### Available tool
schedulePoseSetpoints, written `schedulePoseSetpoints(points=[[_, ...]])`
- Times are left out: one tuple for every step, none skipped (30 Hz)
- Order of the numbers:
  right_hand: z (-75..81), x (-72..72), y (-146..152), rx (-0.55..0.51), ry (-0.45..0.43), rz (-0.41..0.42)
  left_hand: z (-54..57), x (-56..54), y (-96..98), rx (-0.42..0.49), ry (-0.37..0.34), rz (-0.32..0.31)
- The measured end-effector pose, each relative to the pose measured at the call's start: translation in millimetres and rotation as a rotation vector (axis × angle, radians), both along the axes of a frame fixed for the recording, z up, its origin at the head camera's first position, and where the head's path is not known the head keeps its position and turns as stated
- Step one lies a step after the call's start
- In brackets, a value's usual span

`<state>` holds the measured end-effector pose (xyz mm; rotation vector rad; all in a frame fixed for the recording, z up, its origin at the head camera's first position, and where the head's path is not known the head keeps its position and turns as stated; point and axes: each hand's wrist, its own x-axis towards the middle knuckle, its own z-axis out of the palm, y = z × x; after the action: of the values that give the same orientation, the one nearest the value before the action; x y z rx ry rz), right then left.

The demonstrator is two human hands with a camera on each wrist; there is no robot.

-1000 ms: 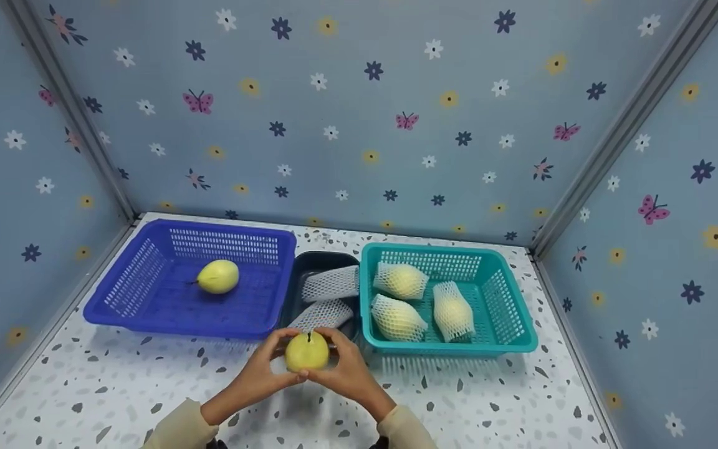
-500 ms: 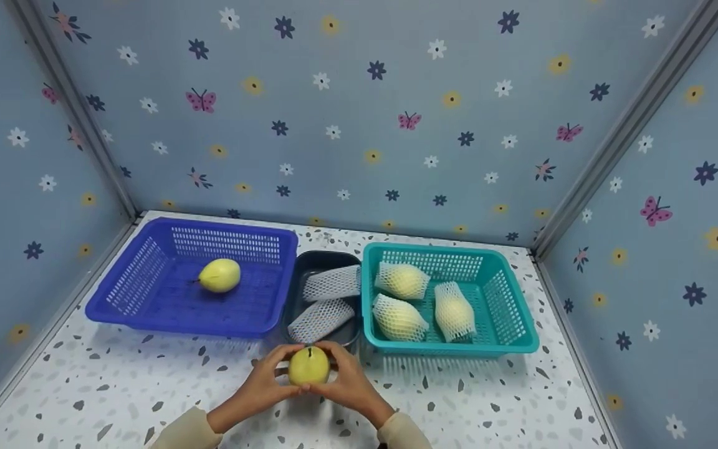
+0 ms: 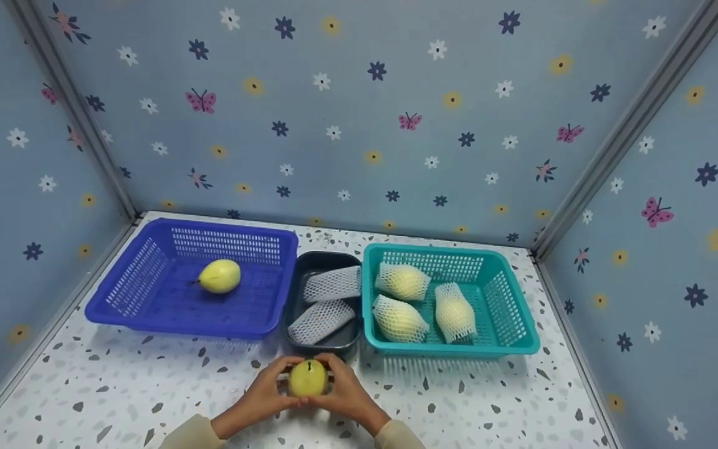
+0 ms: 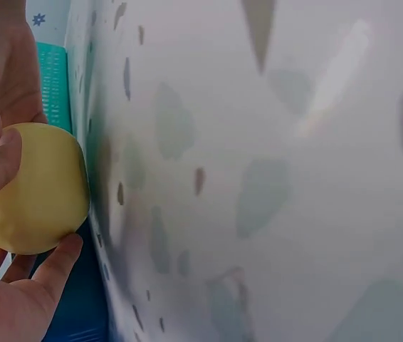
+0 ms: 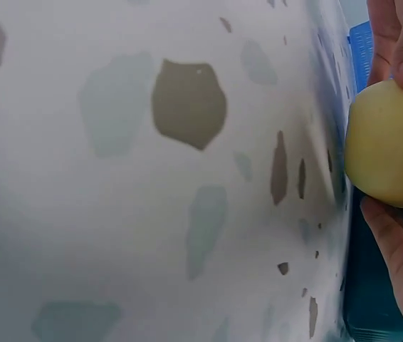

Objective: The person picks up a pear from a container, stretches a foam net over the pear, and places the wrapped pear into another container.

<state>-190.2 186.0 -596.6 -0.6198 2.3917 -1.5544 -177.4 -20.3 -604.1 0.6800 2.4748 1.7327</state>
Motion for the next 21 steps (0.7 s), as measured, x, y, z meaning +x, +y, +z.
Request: schedulePoseSetpoints(points=[[-0.9, 0.5, 0, 0.002, 0.004, 0.001, -1.4, 0.4, 0.3, 0.000, 0.001, 0.004], [-1.6, 0.7, -1, 0.006, 0.007, 0.001, -2.8, 0.7, 0.6, 0.002, 0.005, 0.006], [-2.0, 0.7, -1, 0.010, 0.012, 0.002, -3.7, 0.9, 0.8, 0.006, 0.007, 0.007], [-2.1, 0.5, -1, 0.011, 0.015, 0.004, -4.4, 1.0, 1.0, 0.008, 0.014, 0.010], [-2.1, 0.2, -1, 0.011, 0.020, 0.008, -4.9, 1.2, 1.2, 0.011, 0.020, 0.012], [-1.6, -0.1, -1, 0.012, 0.022, 0.013, -5.3, 1.3, 1.4, 0.013, 0.025, 0.013], [-0.2, -0.2, -1, 0.021, 0.021, 0.020, -5.4, 1.5, 1.5, 0.014, 0.029, 0.014], [1.2, -0.7, 0, 0.035, 0.020, 0.030, -5.3, 1.7, 1.5, 0.016, 0.029, 0.013], [3.4, -1.1, 1, 0.050, 0.015, 0.044, -5.2, 1.9, 1.5, 0.017, 0.026, 0.014], [6.4, -1.9, 2, 0.060, 0.005, 0.063, -5.2, 2.1, 1.3, 0.015, 0.019, 0.013], [10.0, -3.2, 4, 0.072, -0.006, 0.083, -5.1, 2.5, 1.0, 0.016, 0.010, 0.012], [14.7, -4.8, 5, 0.083, -0.018, 0.107, -4.7, 2.9, 0.5, 0.017, -0.001, 0.011], [20.2, -7.0, 7, 0.095, -0.028, 0.131, -4.4, 3.1, -0.1, 0.019, -0.013, 0.010], [26.1, -10.0, 8, 0.102, -0.036, 0.154, -4.2, 3.2, -0.5, 0.021, -0.023, 0.009], [33.3, -13.0, 10, 0.106, -0.043, 0.174, -4.3, 3.1, -0.8, 0.021, -0.033, 0.008], [40.4, -16.5, 12, 0.106, -0.038, 0.192, -4.3, 3.0, -1.0, 0.024, -0.042, 0.006], [47.3, -20.2, 13, 0.112, -0.022, 0.205, -4.0, 3.0, -1.2, 0.030, -0.047, 0.005], [54.7, -23.6, 14, 0.115, -0.006, 0.216, -3.9, 2.9, -1.3, 0.036, -0.054, 0.003], [61.3, -27.3, 15, 0.119, 0.019, 0.221, -4.4, 2.5, -1.0, 0.043, -0.062, 0.000], [67.5, -30.9, 16, 0.125, 0.042, 0.219, -4.7, 2.2, -0.8, 0.047, -0.066, -0.002], [72.9, -34.7, 17, 0.125, 0.071, 0.215, -5.2, 2.1, -0.4, 0.055, -0.073, -0.005]])
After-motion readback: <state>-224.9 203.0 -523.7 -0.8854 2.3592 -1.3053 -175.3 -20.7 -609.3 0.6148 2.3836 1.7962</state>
